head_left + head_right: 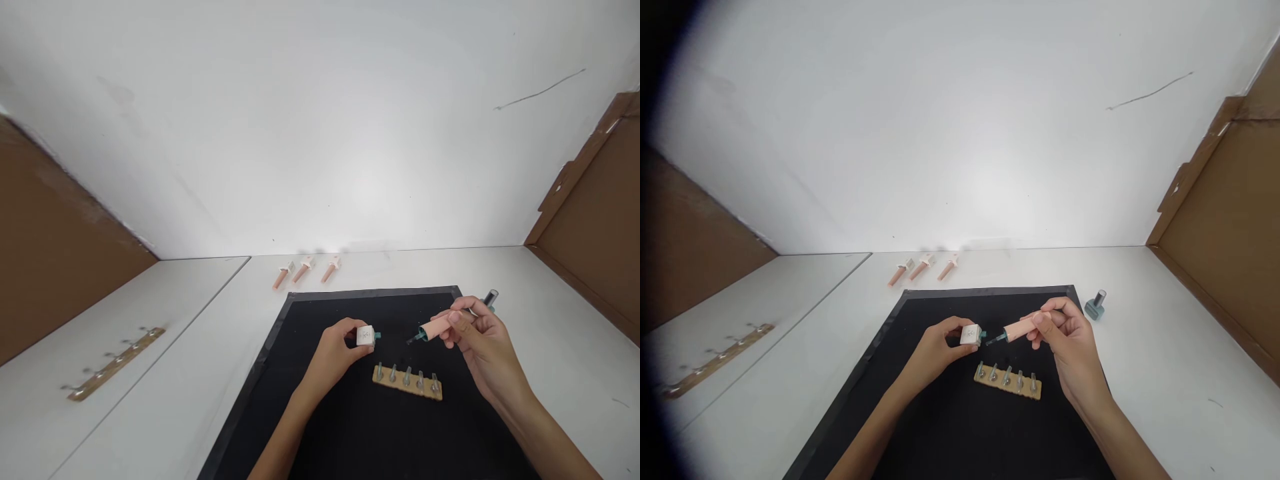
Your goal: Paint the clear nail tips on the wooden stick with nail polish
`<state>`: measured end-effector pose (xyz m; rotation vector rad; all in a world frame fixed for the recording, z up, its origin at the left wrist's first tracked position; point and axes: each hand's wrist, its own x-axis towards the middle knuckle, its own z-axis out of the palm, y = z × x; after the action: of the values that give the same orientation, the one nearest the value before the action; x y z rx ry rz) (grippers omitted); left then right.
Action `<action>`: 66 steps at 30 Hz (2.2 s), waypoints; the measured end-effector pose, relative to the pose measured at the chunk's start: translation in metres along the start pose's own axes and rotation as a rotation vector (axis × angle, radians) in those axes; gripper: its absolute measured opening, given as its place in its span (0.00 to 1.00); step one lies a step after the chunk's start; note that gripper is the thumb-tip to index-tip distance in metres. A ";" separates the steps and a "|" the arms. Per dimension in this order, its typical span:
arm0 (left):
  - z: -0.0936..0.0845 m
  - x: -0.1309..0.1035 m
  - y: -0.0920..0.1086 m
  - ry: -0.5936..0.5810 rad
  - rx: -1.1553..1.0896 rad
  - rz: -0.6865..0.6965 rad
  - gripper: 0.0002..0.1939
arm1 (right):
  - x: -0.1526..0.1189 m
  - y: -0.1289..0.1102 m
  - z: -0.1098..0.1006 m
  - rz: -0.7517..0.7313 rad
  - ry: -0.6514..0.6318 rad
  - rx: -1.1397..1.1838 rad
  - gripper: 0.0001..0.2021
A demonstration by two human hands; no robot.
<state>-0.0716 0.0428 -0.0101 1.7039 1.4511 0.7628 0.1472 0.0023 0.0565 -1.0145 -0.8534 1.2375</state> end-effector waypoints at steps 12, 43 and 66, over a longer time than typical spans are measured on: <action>-0.009 -0.007 0.006 -0.135 0.155 0.073 0.22 | 0.008 0.002 -0.018 -0.091 -0.061 -0.103 0.13; 0.007 0.002 0.002 -0.143 -0.227 0.038 0.14 | 0.012 0.035 -0.007 -0.269 -0.275 -0.606 0.04; 0.016 -0.009 0.019 -0.130 -0.389 0.172 0.13 | 0.004 0.039 -0.003 -0.161 -0.198 -0.352 0.08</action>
<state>-0.0499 0.0296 -0.0025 1.5533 1.0002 0.9397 0.1371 0.0075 0.0183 -1.0863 -1.3157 1.0836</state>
